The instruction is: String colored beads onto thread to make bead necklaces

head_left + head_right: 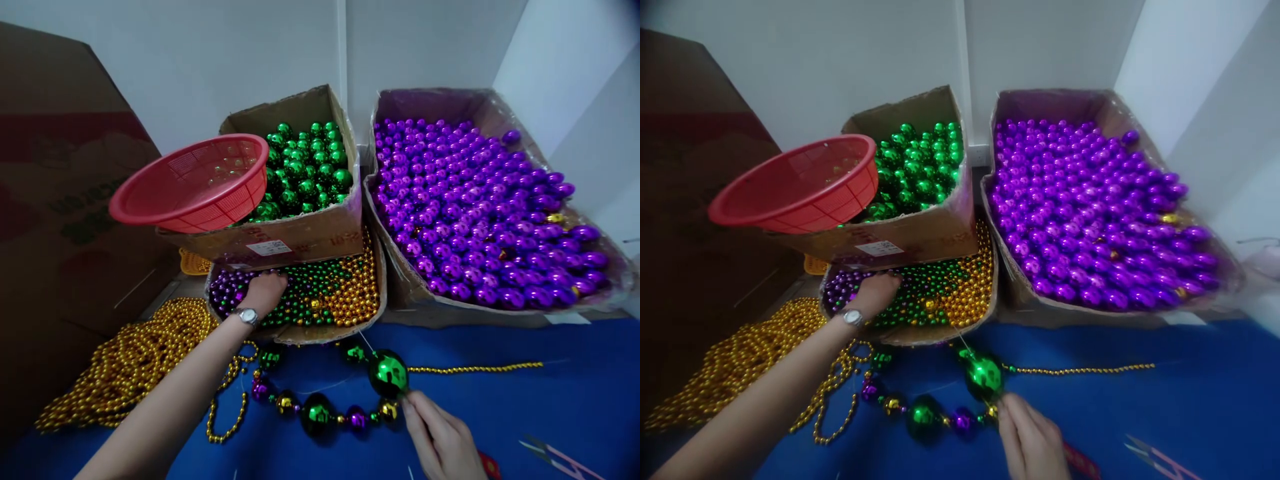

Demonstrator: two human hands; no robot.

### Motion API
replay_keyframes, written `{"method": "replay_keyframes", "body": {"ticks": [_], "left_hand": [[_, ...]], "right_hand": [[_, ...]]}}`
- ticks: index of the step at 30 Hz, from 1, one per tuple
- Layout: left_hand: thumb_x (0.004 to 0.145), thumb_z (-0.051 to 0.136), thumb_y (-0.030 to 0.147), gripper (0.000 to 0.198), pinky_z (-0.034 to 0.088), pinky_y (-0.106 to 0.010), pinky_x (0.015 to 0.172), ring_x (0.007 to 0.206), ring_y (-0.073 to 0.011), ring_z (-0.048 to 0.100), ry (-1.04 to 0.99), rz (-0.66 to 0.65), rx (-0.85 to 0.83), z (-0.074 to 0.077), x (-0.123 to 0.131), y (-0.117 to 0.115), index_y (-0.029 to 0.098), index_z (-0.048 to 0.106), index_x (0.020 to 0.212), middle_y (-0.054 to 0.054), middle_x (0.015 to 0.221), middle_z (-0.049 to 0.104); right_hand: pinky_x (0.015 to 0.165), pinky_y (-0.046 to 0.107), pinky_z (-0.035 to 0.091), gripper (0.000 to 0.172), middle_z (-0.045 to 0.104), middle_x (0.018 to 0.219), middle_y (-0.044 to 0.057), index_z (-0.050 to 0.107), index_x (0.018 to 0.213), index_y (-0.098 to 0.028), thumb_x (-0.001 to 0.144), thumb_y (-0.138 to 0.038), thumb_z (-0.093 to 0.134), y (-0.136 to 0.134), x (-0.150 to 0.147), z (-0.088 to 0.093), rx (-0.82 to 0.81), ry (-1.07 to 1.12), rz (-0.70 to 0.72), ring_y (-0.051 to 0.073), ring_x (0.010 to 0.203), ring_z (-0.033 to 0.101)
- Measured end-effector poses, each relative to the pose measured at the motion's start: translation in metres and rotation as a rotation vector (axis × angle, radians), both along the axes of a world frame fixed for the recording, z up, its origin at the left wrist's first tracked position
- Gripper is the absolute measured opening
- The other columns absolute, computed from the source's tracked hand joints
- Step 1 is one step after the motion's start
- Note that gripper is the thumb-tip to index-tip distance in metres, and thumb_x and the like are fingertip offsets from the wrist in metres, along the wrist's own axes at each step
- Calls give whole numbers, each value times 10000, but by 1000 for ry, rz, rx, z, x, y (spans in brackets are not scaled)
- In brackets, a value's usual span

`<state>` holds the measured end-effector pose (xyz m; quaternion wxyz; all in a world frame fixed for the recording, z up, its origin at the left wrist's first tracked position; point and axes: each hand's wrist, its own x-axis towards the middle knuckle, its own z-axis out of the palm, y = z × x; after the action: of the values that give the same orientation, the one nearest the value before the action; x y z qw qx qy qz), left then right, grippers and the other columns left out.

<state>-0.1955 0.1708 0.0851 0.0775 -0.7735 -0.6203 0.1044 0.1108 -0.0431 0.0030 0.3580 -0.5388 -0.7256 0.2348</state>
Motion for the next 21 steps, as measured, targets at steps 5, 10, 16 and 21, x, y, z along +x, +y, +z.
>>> {"method": "replay_keyframes", "body": {"ticks": [5,10,16,21], "left_hand": [[876,391,225,244,484,-342,723,903,-263,625,-91,-128,5,-3,35,-3,178,599,994,-127,974,649],[870,419,296,226,480,-305,695,867,-240,628,-174,-240,-35,-9,72,-2,196,605,951,-99,936,660],[852,450,247,195,472,-306,737,875,-225,618,-285,-402,-126,-19,108,-8,196,610,949,-93,954,650],[812,492,181,165,475,-338,744,876,-244,613,-404,-414,-191,-32,128,-6,181,628,905,-114,925,638]], "right_hand": [[534,213,381,234,512,602,-21,483,752,-210,949,-237,361,0,-2,1,23,-22,6,118,519,511],[511,211,355,251,488,587,-28,455,724,-212,953,-240,357,-2,-1,3,10,-14,-12,110,496,479],[500,210,345,265,482,581,-30,461,724,-212,958,-249,341,-3,-2,7,32,33,-32,108,490,466],[516,215,345,259,484,592,-30,466,729,-211,956,-250,348,-3,-3,6,11,35,-33,109,501,463]]}}
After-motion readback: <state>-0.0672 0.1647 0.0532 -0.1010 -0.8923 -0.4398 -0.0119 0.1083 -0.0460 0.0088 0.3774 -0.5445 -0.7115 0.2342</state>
